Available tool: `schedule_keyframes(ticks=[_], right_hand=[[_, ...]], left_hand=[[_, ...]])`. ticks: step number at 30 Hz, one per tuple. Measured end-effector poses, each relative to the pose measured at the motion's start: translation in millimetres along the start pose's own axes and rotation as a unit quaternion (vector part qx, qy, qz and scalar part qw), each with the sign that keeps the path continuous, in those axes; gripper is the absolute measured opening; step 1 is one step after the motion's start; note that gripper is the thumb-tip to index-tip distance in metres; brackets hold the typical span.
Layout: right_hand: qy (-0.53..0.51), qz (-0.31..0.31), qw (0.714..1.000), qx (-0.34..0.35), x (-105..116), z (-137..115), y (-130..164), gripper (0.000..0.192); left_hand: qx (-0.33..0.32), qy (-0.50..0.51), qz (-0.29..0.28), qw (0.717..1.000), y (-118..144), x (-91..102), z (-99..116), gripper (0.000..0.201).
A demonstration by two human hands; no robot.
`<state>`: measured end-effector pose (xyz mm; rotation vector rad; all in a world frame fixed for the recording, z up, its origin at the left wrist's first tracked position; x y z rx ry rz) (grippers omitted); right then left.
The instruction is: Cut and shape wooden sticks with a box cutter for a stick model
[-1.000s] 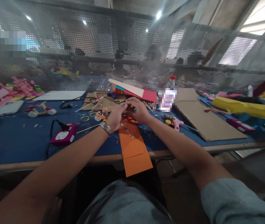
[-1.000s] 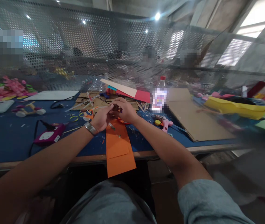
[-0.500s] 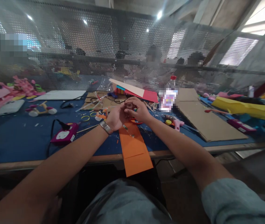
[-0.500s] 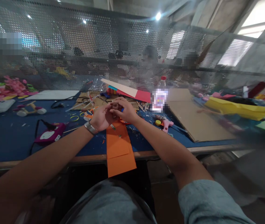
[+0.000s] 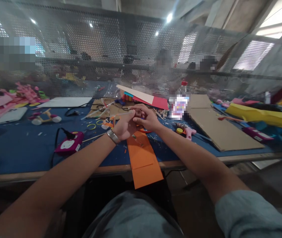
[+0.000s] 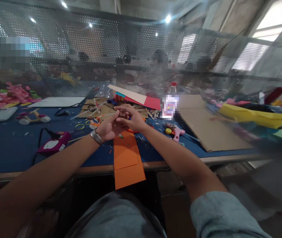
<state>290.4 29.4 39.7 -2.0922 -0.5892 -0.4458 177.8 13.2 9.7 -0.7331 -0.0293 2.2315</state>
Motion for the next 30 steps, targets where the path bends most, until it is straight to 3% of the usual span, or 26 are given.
schedule_keyframes(ticks=[8, 30], right_hand=[[-0.005, 0.003, 1.0, 0.002, 0.5, 2.0, 0.7, 0.053], [0.017, -0.002, 1.0, 0.003, 0.9, 1.0, 0.9, 0.053]], left_hand=[[0.003, 0.014, -0.007, 1.0, -0.1, 3.1, -1.2, 0.023], [0.006, 0.008, -0.01, 1.0, -0.3, 3.2, -2.2, 0.024]])
Point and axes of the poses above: each hand's wrist, its own y-axis away from the middle knuckle, its own x-axis out of the back of the hand, z = x × y, the point moved 6 cm from there along -y, towards the middle knuckle, and after that the axes turned 14 degrees about -z, right-handed, at the moved point
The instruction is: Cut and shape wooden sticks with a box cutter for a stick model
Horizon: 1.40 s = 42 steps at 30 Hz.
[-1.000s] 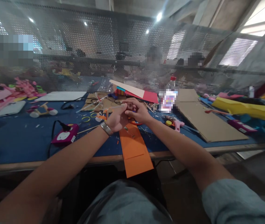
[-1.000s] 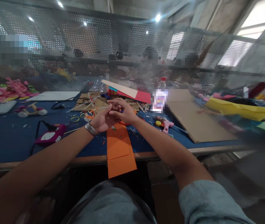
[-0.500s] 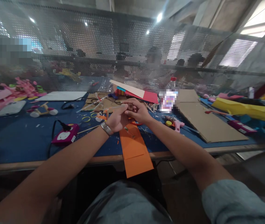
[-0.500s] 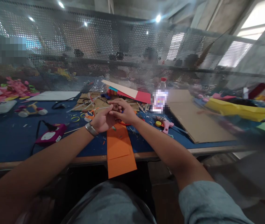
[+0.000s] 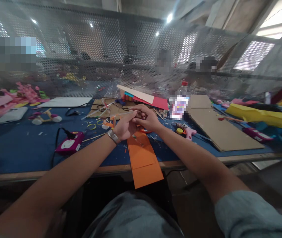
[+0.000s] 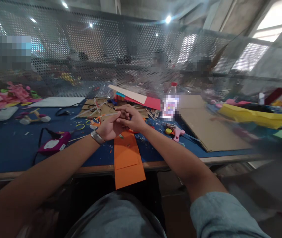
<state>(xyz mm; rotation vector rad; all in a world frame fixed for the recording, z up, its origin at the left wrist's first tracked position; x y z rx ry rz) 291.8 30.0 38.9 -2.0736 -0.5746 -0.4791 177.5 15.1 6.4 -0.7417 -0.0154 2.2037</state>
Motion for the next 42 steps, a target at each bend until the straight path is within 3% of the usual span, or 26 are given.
schedule_keyframes(ticks=[19, 31, 42], right_hand=[[-0.01, -0.006, 1.0, -0.004, -2, 2, 1, 0.056], [-0.033, 0.016, 0.997, -0.06, -4, 11, 5, 0.061], [-0.094, 0.06, 0.99, -0.092, 0, 26, 5, 0.047]], left_hand=[[-0.031, -0.002, 0.016, 0.999, -2, 4.3, 0, 0.024], [-0.063, 0.003, 0.051, 0.997, -3, 14.3, 4, 0.024], [-0.094, -0.076, 0.073, 0.99, 0, 11.6, 11, 0.033]])
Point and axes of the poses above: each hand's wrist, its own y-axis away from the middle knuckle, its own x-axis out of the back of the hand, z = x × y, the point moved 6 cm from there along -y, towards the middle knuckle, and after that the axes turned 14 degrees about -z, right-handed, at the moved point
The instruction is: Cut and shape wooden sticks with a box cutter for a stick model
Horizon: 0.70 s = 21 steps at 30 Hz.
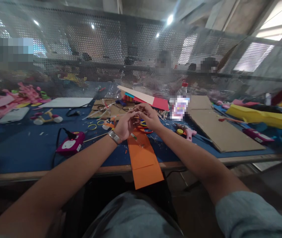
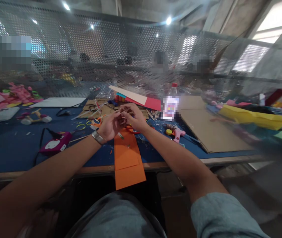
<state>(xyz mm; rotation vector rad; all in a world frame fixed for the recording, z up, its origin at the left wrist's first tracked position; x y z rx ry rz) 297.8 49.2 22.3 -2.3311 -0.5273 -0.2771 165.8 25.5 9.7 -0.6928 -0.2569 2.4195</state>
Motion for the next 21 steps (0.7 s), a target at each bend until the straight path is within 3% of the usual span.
schedule_keyframes(ticks=[4, 7, 10, 15, 18, 21], right_hand=[[-0.056, 0.025, 0.998, -0.029, 7, 13, -3, 0.046], [-0.093, 0.052, 0.993, -0.045, 14, 21, -4, 0.044], [-0.121, 0.064, 0.989, -0.055, 16, 25, -3, 0.044], [-0.145, 0.051, 0.985, -0.079, 10, 27, -2, 0.048], [-0.152, 0.044, 0.983, -0.092, 3, 28, -1, 0.045], [-0.159, 0.03, 0.982, -0.1, -5, 30, 1, 0.042]], left_hand=[[-0.028, -0.097, 0.013, 0.995, 4, -1.9, -3, 0.039], [-0.063, -0.189, 0.001, 0.98, 14, -15.9, 0, 0.041], [-0.071, -0.291, -0.066, 0.952, 26, -46.4, 7, 0.035], [-0.048, -0.434, -0.2, 0.877, 49, -95.6, 15, 0.03], [-0.049, -0.497, -0.21, 0.84, 68, -98.1, 16, 0.021], [-0.056, -0.562, -0.175, 0.807, 88, -77.2, 22, 0.012]])
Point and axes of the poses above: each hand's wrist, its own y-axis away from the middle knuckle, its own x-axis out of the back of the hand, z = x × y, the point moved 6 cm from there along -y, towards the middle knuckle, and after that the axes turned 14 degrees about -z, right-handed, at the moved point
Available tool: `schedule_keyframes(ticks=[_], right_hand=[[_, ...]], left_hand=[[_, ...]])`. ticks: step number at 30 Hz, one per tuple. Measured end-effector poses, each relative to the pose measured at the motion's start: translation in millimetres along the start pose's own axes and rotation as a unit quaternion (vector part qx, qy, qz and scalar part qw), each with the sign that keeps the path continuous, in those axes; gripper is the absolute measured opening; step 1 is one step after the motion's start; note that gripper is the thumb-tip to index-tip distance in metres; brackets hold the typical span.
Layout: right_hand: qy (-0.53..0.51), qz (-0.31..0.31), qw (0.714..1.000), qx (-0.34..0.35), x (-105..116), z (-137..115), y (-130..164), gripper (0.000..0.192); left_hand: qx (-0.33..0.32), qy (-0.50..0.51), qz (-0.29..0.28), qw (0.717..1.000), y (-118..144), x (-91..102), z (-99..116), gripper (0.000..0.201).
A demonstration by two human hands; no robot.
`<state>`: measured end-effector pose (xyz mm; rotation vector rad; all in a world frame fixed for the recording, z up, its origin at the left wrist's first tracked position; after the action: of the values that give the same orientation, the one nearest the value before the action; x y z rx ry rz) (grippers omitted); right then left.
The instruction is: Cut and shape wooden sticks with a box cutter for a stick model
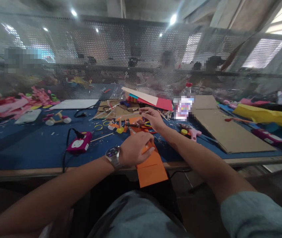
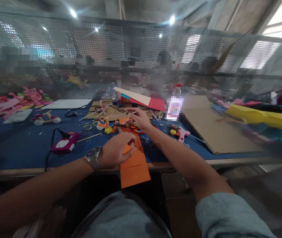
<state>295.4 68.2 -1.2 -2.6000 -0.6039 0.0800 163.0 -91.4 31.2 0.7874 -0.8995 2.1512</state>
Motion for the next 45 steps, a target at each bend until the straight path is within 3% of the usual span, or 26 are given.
schedule_keyframes(ticks=[3, 6, 8, 11, 15, 20, 24, 28, 35, 45], right_hand=[[-0.01, -0.017, 1.0, -0.005, -6, 5, 0, 0.042], [-0.024, -0.032, 0.999, -0.005, -10, 8, 0, 0.044], [-0.03, -0.038, 0.999, -0.004, -12, 8, 0, 0.045], [-0.031, -0.042, 0.999, -0.003, -14, 8, 2, 0.041], [-0.023, -0.045, 0.999, -0.007, -15, 6, 3, 0.036], [-0.011, -0.049, 0.999, -0.018, -15, 7, 3, 0.037], [0.002, -0.062, 0.998, -0.032, -18, 8, 4, 0.047], [0.028, -0.07, 0.996, -0.047, -22, 7, 6, 0.043], [0.068, -0.07, 0.993, -0.066, -22, 10, 5, 0.034], [0.081, -0.106, 0.99, -0.052, -29, 14, 6, 0.04]], left_hand=[[0.039, -0.08, 0.085, 0.992, 28, 28.8, -21, 0.013], [0.088, -0.153, 0.183, 0.967, 50, 72.4, -40, 0.026], [0.112, -0.188, 0.201, 0.955, 55, 100.2, -51, 0.042], [0.129, -0.218, 0.139, 0.957, 47, 131.8, -67, 0.056], [0.159, -0.218, 0.001, 0.963, 25, 154.7, -96, 0.071], [0.187, -0.204, -0.139, 0.951, -6, 157.4, -124, 0.071], [0.201, -0.225, -0.206, 0.931, -21, 151.9, -132, 0.064], [0.215, -0.245, -0.261, 0.909, -21, 145.5, -136, 0.043], [0.206, -0.219, -0.28, 0.912, -18, 137.7, -132, 0.039], [0.155, -0.171, -0.235, 0.944, -25, 112.7, -125, 0.042]])
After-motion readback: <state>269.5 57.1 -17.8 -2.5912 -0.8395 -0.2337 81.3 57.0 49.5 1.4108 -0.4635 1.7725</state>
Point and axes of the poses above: each hand's wrist, its own y-axis away from the middle knuckle, its own x-axis out of the back of the hand, z = x × y, the point moved 6 cm from there along -y, towards the middle knuckle, and after that the axes turned 14 degrees about -z, right-handed, at the moved point
